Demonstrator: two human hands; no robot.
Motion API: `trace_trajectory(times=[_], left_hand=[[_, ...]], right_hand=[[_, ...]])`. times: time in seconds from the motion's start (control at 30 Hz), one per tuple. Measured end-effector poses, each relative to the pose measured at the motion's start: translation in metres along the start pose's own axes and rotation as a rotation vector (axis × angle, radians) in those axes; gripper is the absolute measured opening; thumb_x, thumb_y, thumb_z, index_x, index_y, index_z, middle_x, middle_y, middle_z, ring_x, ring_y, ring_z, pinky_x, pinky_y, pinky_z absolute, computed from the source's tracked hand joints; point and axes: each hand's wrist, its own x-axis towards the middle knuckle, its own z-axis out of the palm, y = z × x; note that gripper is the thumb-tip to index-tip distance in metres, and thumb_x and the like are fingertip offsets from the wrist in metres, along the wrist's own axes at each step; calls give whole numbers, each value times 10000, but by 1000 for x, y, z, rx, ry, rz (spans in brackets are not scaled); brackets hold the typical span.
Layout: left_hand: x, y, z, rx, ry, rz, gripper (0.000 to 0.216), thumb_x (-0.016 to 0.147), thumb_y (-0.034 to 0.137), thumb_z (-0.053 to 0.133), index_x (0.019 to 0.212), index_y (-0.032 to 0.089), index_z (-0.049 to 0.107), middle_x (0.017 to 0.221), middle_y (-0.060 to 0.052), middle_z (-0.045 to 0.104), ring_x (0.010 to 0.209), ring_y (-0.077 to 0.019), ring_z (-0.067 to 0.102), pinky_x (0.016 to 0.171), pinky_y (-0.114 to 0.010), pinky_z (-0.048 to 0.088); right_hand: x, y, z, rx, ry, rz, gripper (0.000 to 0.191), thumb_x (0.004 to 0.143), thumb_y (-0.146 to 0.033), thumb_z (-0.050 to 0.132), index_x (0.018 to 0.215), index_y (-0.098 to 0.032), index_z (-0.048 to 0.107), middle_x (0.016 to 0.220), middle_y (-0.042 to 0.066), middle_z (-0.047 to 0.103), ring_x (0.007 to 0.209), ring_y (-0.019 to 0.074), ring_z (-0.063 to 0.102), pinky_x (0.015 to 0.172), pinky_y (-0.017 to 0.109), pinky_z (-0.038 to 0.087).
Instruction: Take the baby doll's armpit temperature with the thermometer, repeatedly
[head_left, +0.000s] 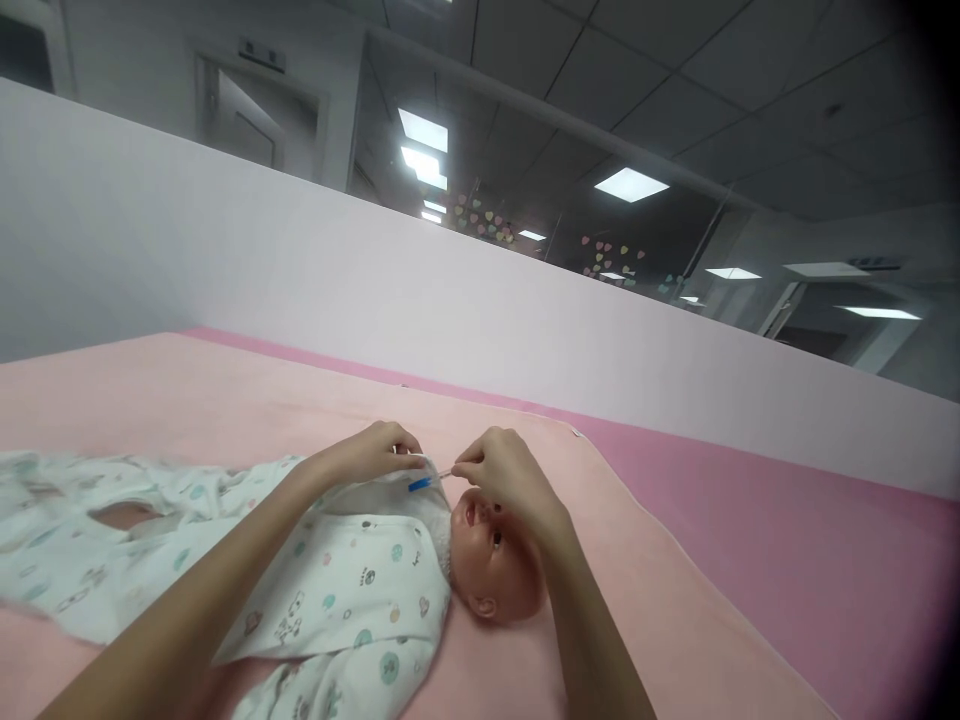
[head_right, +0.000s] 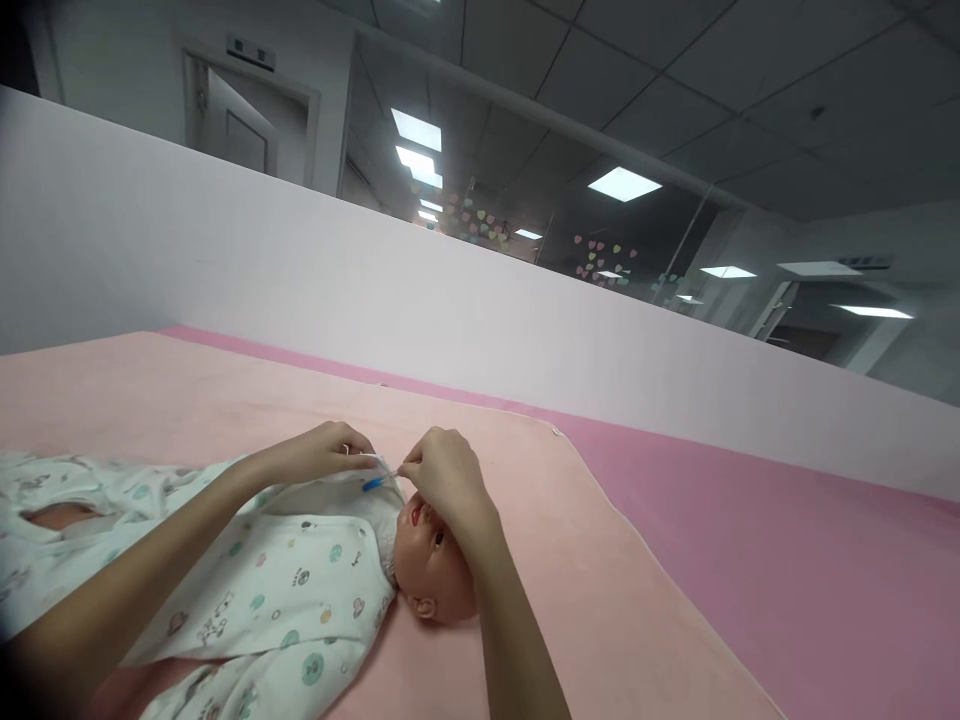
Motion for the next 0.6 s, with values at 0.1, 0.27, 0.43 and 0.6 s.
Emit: trace_trajectory(times=[0.1, 0.27, 0.43, 0.6], left_hand=[[0, 3, 1, -12, -7, 9, 426, 765, 520, 413, 723, 173, 656, 658, -14, 575, 554, -109, 416, 505, -228, 278], [-1, 6, 3, -3, 16, 9, 423, 758, 524, 416, 592, 173, 583, 529, -2, 449, 480, -98, 328, 468, -249, 210], [-2, 6, 3, -4, 19, 11, 430, 761, 523, 410, 523, 176, 501, 499, 5, 382, 463, -96, 283, 466, -260, 193], [0, 6, 3, 28, 42, 14, 441, 763, 532, 400, 535, 173, 515, 502, 3, 400, 466, -96, 293, 470, -257, 203]], right_hand=[[10, -5, 16, -155, 27, 35, 168, 748, -225, 541, 764, -184, 703, 685, 73, 656, 631, 130, 563, 491, 220, 283], [16, -9, 37, -309, 13, 37, 193, 806, -202, 494, 897, -140, 652, 859, 121, 660, 783, 184, 616, 512, 225, 303], [12, -13, 41, -345, -88, -97, 257, 771, -43, 415, 913, -135, 607, 832, 88, 655, 779, 178, 603, 570, 230, 327], [16, -12, 47, -430, -94, -136, 209, 758, -43, 412, 815, -147, 584, 810, 82, 653, 834, 214, 586, 739, 320, 349]])
